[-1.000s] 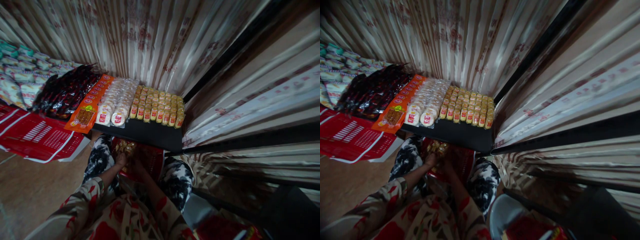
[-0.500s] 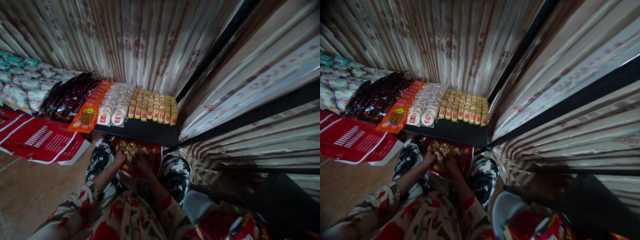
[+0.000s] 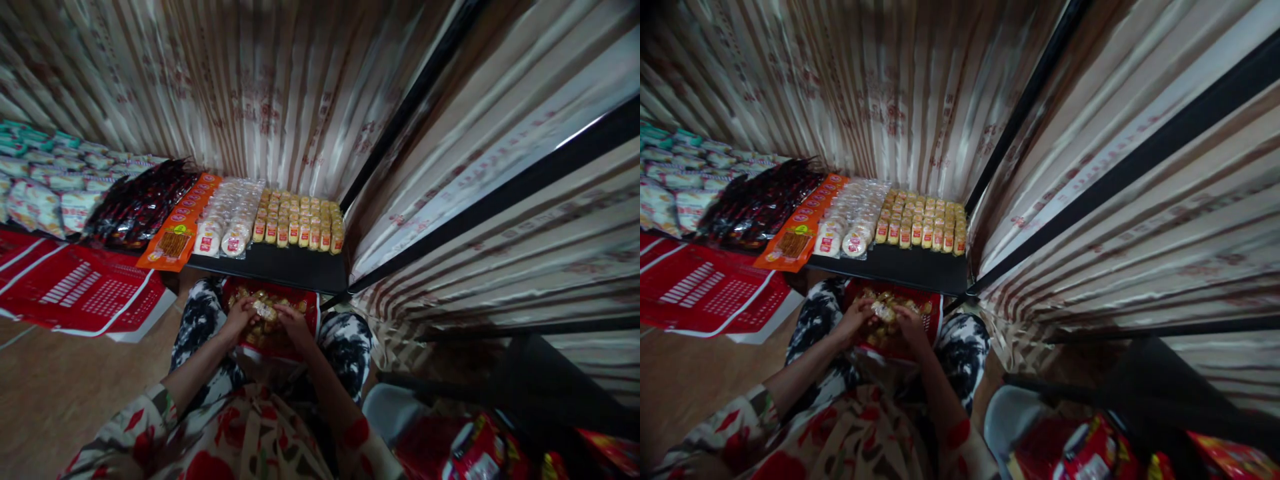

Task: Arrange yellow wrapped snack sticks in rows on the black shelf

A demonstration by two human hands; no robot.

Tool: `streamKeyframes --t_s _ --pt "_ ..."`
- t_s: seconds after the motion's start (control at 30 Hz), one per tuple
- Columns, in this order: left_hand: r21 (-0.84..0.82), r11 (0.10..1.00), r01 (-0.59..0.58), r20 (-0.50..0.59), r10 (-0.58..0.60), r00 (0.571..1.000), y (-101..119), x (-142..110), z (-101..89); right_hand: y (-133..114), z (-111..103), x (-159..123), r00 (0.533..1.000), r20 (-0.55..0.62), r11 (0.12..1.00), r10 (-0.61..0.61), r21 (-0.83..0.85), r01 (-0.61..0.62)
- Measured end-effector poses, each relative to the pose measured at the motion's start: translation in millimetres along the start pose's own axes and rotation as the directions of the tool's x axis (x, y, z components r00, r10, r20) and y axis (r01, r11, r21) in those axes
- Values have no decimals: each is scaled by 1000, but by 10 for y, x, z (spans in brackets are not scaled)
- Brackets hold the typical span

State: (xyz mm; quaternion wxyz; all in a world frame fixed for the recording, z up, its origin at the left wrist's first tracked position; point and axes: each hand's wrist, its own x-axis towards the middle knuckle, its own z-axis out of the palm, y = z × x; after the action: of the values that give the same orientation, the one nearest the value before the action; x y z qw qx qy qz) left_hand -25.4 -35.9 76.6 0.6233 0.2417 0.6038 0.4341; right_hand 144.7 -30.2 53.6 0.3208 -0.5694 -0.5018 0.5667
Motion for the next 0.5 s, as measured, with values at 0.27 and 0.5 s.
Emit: streamKeyframes --t_s 0.27,0.5 --pt "30 994 -102 129 98 987 207 -193 25 -510 -194 -125 998 -44 992 -38 121 43" --pt "-56 990 131 185 -119 975 311 -309 160 -795 -225 -76 995 -83 973 -46 220 64"
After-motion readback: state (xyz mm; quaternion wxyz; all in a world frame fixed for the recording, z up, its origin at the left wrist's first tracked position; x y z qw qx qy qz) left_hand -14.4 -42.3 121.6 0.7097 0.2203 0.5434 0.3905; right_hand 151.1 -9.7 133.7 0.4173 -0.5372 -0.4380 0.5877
